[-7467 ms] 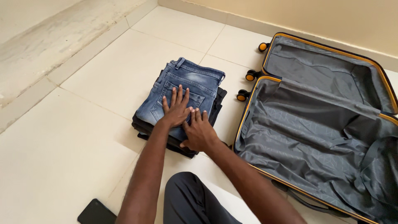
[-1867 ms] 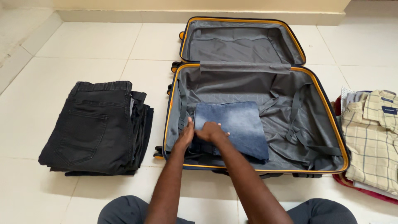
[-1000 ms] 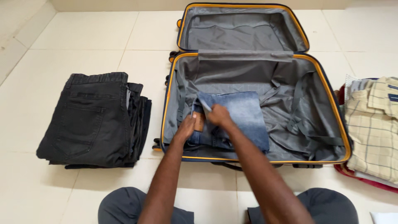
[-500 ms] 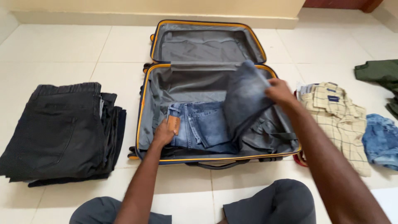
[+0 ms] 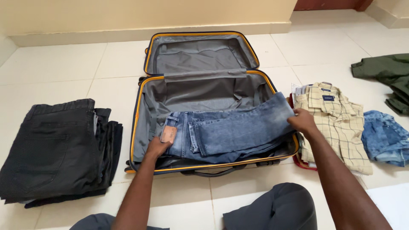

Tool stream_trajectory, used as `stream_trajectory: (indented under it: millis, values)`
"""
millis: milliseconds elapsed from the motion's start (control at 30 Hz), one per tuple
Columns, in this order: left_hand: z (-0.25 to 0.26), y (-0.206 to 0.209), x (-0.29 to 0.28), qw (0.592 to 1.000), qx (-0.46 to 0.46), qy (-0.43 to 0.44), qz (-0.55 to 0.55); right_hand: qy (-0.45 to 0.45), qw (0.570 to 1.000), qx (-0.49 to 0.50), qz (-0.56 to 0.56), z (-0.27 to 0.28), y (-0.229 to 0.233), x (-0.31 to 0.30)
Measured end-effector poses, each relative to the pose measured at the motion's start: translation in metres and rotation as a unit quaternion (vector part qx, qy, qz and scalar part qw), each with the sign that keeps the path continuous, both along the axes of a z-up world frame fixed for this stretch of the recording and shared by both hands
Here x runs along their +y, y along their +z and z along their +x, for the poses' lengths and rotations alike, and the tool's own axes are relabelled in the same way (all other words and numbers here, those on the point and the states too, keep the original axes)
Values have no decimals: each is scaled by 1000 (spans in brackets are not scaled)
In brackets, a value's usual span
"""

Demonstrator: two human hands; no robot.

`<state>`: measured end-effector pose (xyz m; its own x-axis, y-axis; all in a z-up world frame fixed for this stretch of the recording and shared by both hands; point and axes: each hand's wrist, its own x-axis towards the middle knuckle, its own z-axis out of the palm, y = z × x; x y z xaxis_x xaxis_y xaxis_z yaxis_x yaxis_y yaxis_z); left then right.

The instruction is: The person picks up folded pants and shirts from stacks on the floor and places them into an open suitcase, smoothing the fabric after each item is added.

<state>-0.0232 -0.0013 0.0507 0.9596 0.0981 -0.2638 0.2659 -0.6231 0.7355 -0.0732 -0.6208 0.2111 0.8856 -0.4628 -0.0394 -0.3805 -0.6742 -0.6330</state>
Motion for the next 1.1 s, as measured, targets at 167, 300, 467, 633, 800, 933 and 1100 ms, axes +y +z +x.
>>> stream_trajectory:
  millis: [167,300,467,633,800,933,1100]
  values:
    - [-15,29,-7,990,80,24,-114,8,996,29,-80,2,1,9]
    - [-13,36,-10,987,29,15,-155,7,986,37,-160,-4,4,29]
    - [-21,67,-19,993,-60,21,-98,-9,992,44,-121,-10,35,53]
    - [-14,105,-16,993,-108,21,34,-7,993,41,-111,-8,42,56]
    - [39,154,14,950,-295,-28,96,-18,1000,-4,-13,-5,0,54]
    - [56,227,39,963,-231,-11,137,-16,983,-53,175,4,-62,69]
    - [40,230,34,913,-289,-5,287,-24,997,70,-2,13,-121,91]
